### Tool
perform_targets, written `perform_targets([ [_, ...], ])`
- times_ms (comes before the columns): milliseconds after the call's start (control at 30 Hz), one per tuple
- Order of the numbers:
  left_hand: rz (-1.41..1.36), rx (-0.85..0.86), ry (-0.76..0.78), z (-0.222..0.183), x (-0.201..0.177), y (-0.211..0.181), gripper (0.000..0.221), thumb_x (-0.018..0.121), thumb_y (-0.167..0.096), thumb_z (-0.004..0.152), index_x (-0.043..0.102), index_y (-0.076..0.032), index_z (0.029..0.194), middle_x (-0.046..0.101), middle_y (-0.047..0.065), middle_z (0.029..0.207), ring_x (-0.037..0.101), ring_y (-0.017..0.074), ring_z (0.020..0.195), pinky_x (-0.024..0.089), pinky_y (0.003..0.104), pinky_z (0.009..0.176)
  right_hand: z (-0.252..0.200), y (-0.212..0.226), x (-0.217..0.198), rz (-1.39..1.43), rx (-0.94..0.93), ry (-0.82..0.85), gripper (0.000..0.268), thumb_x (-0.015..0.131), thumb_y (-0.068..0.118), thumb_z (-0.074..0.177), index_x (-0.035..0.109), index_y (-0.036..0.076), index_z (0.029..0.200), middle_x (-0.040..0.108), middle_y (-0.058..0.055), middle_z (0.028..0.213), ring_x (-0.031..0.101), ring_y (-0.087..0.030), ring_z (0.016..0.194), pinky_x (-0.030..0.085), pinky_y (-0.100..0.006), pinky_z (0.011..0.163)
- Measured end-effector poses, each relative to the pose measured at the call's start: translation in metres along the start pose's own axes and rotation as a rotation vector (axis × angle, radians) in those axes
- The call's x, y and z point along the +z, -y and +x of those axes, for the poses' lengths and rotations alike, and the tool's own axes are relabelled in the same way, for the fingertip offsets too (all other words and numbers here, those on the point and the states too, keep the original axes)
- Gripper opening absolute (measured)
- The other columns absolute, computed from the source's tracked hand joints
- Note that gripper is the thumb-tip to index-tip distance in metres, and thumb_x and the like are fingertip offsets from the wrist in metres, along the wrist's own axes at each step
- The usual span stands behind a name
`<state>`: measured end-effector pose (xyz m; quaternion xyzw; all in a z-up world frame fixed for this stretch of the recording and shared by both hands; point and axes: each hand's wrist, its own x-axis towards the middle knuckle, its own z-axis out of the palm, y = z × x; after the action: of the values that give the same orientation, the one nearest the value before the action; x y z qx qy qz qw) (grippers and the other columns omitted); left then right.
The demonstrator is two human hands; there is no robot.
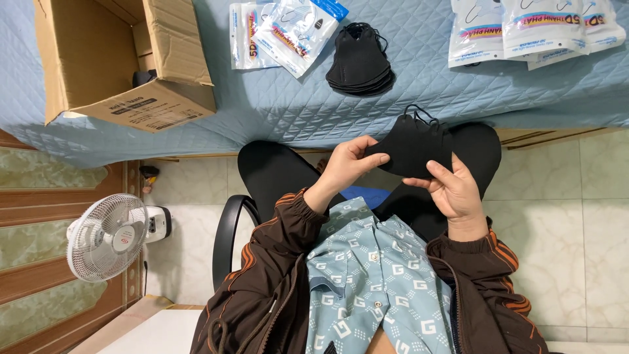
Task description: Inspecting black face masks and placing them into a stack or plastic packaging.
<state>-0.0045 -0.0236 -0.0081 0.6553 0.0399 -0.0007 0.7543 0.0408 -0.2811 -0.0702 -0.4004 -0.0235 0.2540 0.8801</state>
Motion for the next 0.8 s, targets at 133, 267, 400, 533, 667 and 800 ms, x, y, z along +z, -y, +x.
perform_targets([
  [133,0.001,-0.003,-0.015,-0.002,0.000,-0.006,0.014,0.084,-0.016,0.087,0.074,-0.006,0.091,0.059,0.004,0.053,0.055,0.0057,0.046,0.042,0.016,0.039,-0.007,0.028,0.049,0.020,0.013,0.008,0.028,0.045,0.005,0.107,0.061,0.007,0.130,0.068,-0.028,0.129,0.068,-0.042,0.116,0.062,-0.064,0.084],
  [267,0.009,0.005,-0.025,-0.003,-0.002,-0.014,0.011,0.081,-0.015,0.090,0.075,-0.006,0.093,0.058,0.005,0.052,0.055,0.0068,0.046,0.043,0.017,0.041,-0.005,0.022,0.038,-0.003,0.017,-0.004,0.030,0.042,0.009,0.109,0.061,0.007,0.132,0.067,-0.028,0.129,0.068,-0.041,0.116,0.062,-0.062,0.083],
  [400,0.025,0.007,-0.049,-0.002,-0.004,-0.009,0.014,0.078,-0.016,0.094,0.076,-0.005,0.102,0.060,0.006,0.053,0.056,0.0075,0.046,0.044,0.018,0.042,-0.007,0.024,0.044,-0.021,0.009,-0.005,0.030,0.043,0.005,0.108,0.060,0.005,0.132,0.066,-0.030,0.129,0.068,-0.042,0.116,0.062,-0.063,0.083],
  [533,0.026,0.040,-0.069,0.003,-0.011,0.004,0.026,0.082,-0.015,0.091,0.075,-0.008,0.114,0.067,0.007,0.064,0.063,0.0083,0.056,0.051,0.018,0.048,-0.005,0.019,0.028,-0.024,0.010,-0.016,0.030,0.045,0.005,0.107,0.060,0.005,0.132,0.067,-0.030,0.128,0.068,-0.041,0.116,0.062,-0.062,0.083],
  [667,0.008,0.055,-0.123,0.005,-0.012,0.016,0.016,0.084,-0.013,0.087,0.074,-0.005,0.096,0.065,0.005,0.065,0.060,0.0060,0.055,0.048,0.017,0.046,0.004,-0.014,-0.041,-0.034,0.010,-0.026,0.031,0.046,0.002,0.105,0.060,0.007,0.133,0.067,-0.028,0.129,0.068,-0.040,0.116,0.062,-0.059,0.083],
  [800,-0.003,0.039,-0.136,0.001,-0.012,0.012,0.015,0.084,-0.014,0.088,0.074,-0.004,0.092,0.066,0.006,0.065,0.059,0.0064,0.054,0.048,0.017,0.044,-0.002,-0.005,-0.026,-0.029,0.011,-0.031,0.031,0.047,0.000,0.104,0.060,0.006,0.132,0.067,-0.029,0.130,0.068,-0.041,0.116,0.062,-0.060,0.084],
])
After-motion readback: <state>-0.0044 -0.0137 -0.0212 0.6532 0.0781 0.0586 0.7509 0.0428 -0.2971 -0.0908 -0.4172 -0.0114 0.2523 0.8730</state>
